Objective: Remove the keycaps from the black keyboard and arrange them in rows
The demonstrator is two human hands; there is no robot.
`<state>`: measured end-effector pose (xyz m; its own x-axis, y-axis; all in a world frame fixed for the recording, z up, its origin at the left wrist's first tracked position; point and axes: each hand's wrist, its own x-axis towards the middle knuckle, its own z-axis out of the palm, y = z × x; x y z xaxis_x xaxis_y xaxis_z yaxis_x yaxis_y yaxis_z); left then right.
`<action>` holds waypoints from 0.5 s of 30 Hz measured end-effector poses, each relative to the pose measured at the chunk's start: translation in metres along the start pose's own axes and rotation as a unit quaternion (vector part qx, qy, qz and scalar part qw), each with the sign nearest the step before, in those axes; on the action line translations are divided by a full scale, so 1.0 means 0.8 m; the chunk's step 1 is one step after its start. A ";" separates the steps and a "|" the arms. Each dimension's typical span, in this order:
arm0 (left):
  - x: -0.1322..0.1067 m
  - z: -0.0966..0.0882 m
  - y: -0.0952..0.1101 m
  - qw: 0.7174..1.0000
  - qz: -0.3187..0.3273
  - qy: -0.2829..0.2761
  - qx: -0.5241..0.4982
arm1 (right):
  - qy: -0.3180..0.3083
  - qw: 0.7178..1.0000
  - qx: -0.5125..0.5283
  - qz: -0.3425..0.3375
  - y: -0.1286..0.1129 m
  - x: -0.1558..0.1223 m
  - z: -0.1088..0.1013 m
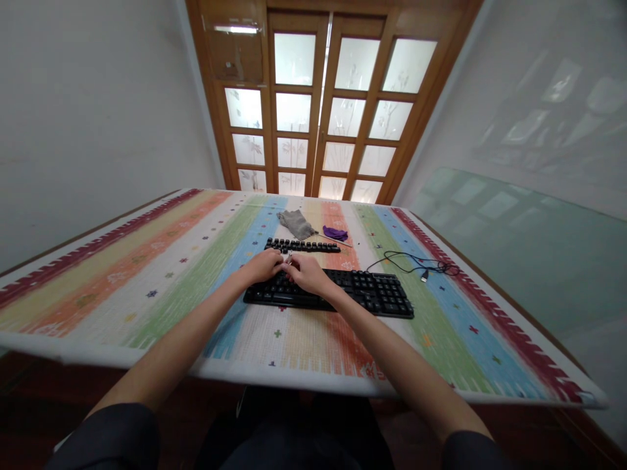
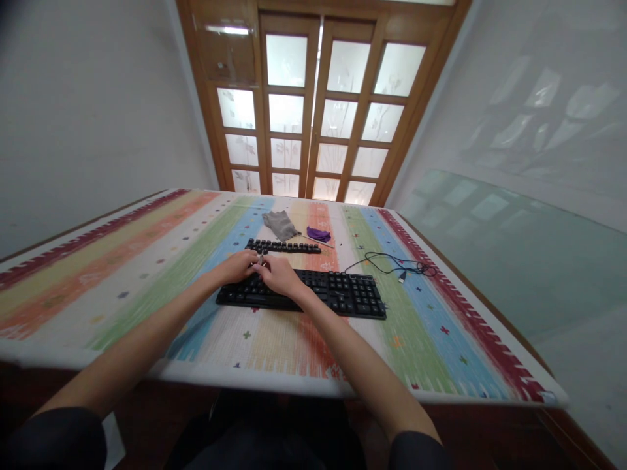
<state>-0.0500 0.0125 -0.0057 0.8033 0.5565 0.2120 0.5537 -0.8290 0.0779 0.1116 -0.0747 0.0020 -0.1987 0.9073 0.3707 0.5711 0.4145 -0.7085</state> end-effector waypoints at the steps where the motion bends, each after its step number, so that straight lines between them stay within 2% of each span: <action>1: 0.001 -0.001 0.000 1.000 0.000 -0.002 -0.002 | -0.004 1.000 -0.006 -0.004 0.000 0.001 0.000; 4: 0.002 -0.002 -0.001 1.000 0.002 -0.003 -0.009 | -0.007 1.000 -0.022 -0.009 0.000 0.007 -0.002; 9: 0.002 0.000 -0.002 1.000 -0.003 -0.005 0.003 | 0.019 0.999 -0.035 0.025 0.005 0.020 -0.004; 12: 0.002 0.000 -0.002 1.000 -0.002 -0.005 0.004 | 0.013 0.998 0.005 0.060 0.011 0.029 0.000; 15: 0.000 -0.002 0.000 1.000 -0.007 -0.010 -0.001 | 0.028 0.990 0.054 0.124 0.019 0.036 0.002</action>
<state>-0.0504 0.0124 -0.0043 0.7997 0.5692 0.1910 0.5649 -0.8211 0.0819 0.1134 -0.0424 0.0011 -0.0174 0.9782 0.2070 0.5071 0.1870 -0.8414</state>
